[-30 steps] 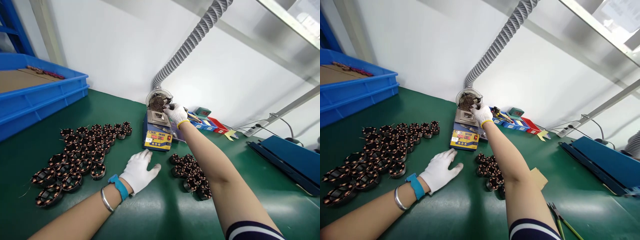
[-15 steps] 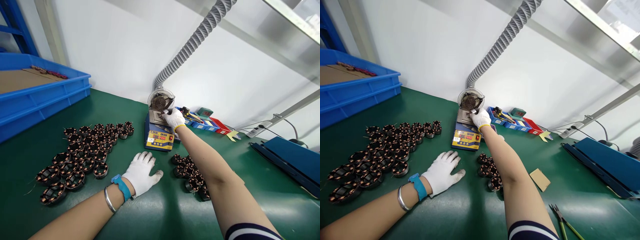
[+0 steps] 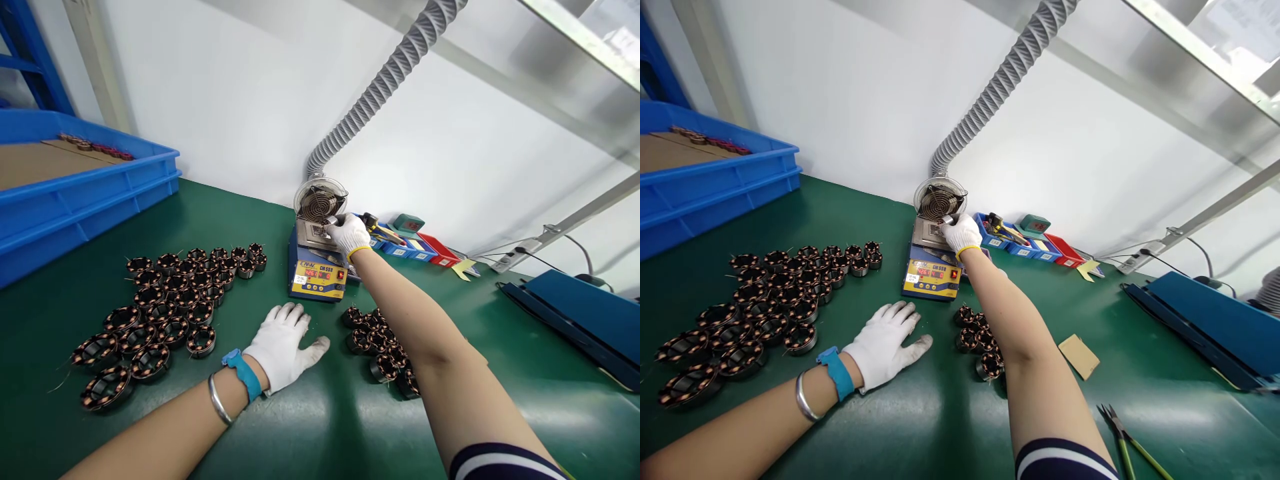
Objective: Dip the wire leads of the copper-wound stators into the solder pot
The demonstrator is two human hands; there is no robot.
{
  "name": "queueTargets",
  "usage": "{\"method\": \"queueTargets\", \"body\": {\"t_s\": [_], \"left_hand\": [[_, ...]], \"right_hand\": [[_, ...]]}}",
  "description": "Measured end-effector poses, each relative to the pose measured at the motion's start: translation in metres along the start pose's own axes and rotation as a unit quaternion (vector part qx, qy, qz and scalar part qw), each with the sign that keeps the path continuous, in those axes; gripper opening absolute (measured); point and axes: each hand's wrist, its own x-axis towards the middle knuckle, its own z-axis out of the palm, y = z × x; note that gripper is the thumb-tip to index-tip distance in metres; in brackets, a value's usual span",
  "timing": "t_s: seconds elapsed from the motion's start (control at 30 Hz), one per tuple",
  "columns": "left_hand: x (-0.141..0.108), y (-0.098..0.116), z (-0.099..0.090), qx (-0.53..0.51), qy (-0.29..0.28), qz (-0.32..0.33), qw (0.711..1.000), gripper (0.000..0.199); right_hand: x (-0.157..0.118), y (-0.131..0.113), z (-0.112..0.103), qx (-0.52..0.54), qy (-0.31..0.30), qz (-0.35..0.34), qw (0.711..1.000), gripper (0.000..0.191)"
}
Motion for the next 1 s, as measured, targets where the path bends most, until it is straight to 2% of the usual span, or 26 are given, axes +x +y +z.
{"method": "queueTargets", "body": {"t_s": [0.33,0.47,0.57,0.67,0.77,0.83,0.93,1.0], "left_hand": [[-0.001,-0.003,0.004,0.000,0.004,0.000,1.000,0.062],[-0.002,0.000,0.005,0.015,-0.014,-0.015,1.000,0.083],[-0.002,0.002,0.004,0.021,-0.014,-0.024,0.999,0.100],[0.000,0.003,0.001,0.008,0.024,-0.036,0.999,0.102],[0.004,0.000,-0.002,-0.008,0.081,-0.061,0.995,0.086],[0.006,-0.003,-0.002,-0.009,0.098,-0.062,0.993,0.071],[0.004,-0.007,-0.002,0.024,0.123,-0.035,0.992,0.058],[-0.002,-0.008,-0.003,0.069,0.153,-0.023,0.986,0.053]], "right_hand": [[-0.005,0.000,-0.001,0.005,-0.013,0.010,1.000,0.039],[-0.011,-0.001,-0.017,0.085,-0.016,0.020,0.996,0.036],[-0.033,0.004,-0.029,0.189,-0.065,0.016,0.980,0.041],[-0.074,0.014,-0.037,0.234,-0.166,-0.014,0.958,0.041],[-0.123,0.027,-0.040,0.135,-0.259,-0.049,0.955,0.035],[-0.149,0.036,-0.039,0.008,-0.281,-0.072,0.957,0.029],[-0.168,0.048,-0.032,-0.157,-0.266,-0.169,0.936,0.027],[-0.171,0.055,-0.027,-0.191,-0.217,-0.211,0.934,0.026]]}}
